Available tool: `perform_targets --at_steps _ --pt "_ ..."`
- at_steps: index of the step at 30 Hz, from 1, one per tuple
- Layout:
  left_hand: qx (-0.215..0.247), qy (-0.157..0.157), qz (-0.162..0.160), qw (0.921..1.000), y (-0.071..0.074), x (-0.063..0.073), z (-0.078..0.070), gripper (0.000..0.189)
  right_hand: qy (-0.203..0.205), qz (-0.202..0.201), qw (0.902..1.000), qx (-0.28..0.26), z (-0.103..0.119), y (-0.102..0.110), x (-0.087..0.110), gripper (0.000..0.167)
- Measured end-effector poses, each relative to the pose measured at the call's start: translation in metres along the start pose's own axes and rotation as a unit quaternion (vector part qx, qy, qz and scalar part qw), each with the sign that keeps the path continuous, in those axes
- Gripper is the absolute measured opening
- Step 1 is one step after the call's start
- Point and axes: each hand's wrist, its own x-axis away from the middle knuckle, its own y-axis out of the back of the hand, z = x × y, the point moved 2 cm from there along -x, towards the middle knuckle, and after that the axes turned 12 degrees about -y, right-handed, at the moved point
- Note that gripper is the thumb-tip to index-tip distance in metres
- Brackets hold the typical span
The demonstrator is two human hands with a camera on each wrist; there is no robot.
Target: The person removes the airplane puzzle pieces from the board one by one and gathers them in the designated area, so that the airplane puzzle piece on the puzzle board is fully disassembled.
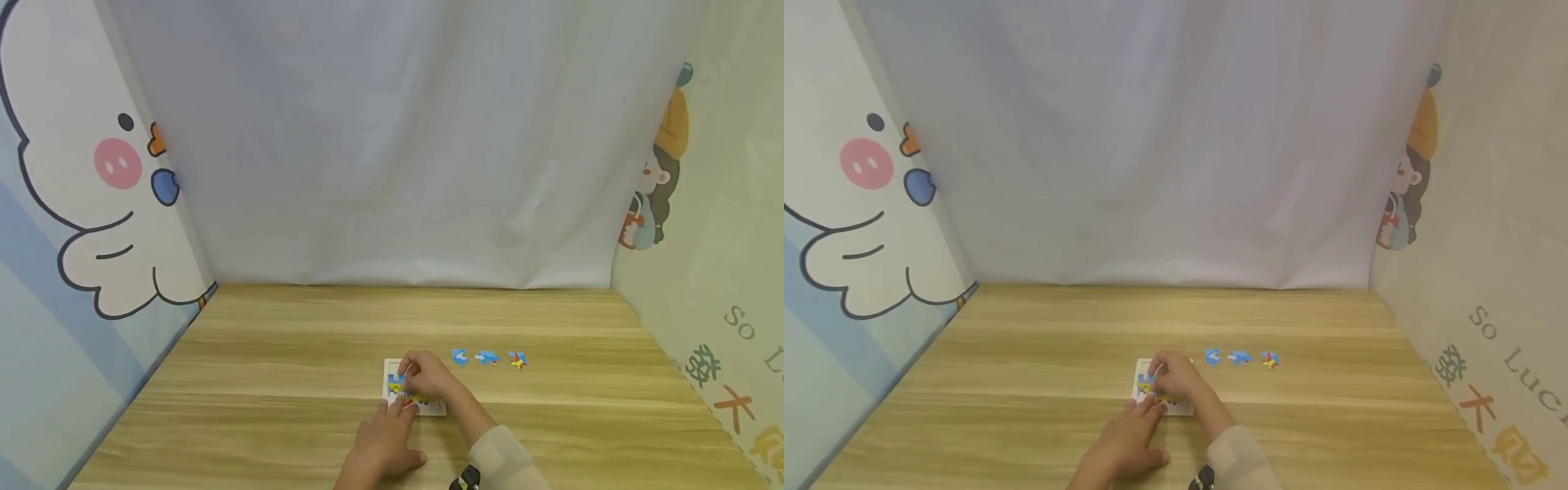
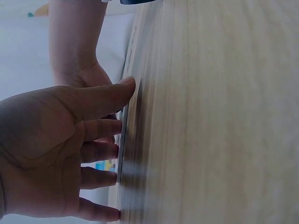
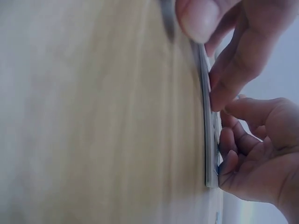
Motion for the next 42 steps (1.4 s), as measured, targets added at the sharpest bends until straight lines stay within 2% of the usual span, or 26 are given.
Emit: perform_targets --at_steps 6,9,16,25,32,42 --pt "-0.001 -0.001 -0.007 1.0000 0.000 0.001 -0.001 0.072 0.013 -0.019 0.9959 -0.088 -0.001 0.006 0.005 0.013" --pt "-0.003 0.003 -0.005 1.0000 0.001 0.001 -0.001 0.072 0.020 -0.022 0.9937 -0.108 0.000 0.010 0.007 0.012" --pt "0.000 -0.004 -0.009 1.0000 0.001 0.002 -0.002 0.072 0.026 -0.015 0.9953 -0.092 0.005 0.015 0.013 0.011" --pt "0.007 -0.006 -0.013 0.9999 -0.002 -0.001 0.001 0.071 0.017 -0.034 0.9949 -0.093 -0.005 0.016 0.019 0.017" --pt "0.018 -0.009 -0.015 0.9997 -0.004 -0.003 0.002 0.071 0.020 -0.053 0.9948 -0.084 -0.013 0.026 0.038 0.015" --pt "0.008 -0.018 -0.034 0.9992 -0.002 0.000 0.001 0.066 -0.006 -0.091 0.9880 -0.124 -0.025 0.046 0.056 0.019"
